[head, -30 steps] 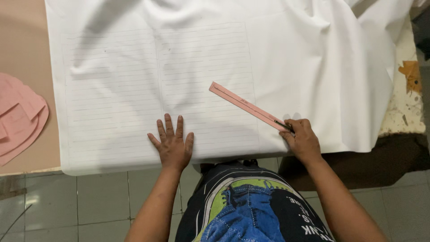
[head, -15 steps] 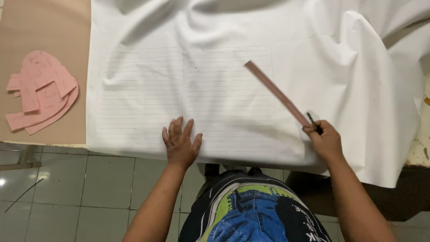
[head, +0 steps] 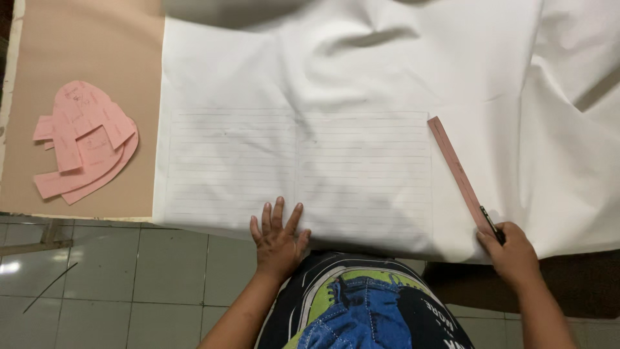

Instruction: The person holds a long pink paper pattern strip flat on a sheet of white paper and uses a pencil to draw straight lines along its edge, repositioning the strip and repeating the tracing along the paper. Pink shoe pattern pieces lie on the board beside the work.

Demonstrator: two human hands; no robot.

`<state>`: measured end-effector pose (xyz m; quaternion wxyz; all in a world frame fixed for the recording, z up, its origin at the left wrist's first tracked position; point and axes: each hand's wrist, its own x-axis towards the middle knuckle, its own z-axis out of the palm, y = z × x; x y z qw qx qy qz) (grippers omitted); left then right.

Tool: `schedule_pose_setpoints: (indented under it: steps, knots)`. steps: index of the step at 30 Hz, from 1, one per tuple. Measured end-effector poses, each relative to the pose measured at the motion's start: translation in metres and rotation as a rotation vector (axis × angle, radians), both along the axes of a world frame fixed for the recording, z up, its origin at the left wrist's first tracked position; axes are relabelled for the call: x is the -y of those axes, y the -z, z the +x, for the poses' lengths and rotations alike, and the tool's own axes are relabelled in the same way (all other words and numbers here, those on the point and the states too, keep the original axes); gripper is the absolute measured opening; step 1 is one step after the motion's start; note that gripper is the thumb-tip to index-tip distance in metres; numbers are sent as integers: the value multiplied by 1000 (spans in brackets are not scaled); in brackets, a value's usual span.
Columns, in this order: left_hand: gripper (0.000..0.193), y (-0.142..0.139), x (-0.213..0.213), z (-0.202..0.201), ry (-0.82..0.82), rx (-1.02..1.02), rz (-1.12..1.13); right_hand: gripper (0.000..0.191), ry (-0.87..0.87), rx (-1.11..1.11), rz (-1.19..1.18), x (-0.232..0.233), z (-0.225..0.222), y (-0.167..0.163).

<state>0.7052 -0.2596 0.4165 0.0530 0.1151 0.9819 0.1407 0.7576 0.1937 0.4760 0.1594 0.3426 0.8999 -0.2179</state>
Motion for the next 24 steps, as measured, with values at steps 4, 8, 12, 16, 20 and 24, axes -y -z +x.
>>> schedule_pose_setpoints:
  steps: [4,8,12,16,20,24]
  knots:
    - [65,3,28,-21,-17,3,63,40,192,49,-138,23,-13,0]
    - [67,5,42,-60,-61,0,22,37,99,-189,-108,43,-56,6]
    - [67,8,41,-63,-105,78,-104,40,129,-277,-26,36,-94,9]
    - [66,16,38,-51,-123,25,-84,41,89,-227,-15,8,-95,15]
    - [65,27,41,-43,-136,-14,-82,42,93,-170,-28,-3,-71,32]
    - [65,33,45,-40,-138,27,-84,43,74,-204,-10,-6,-59,46]
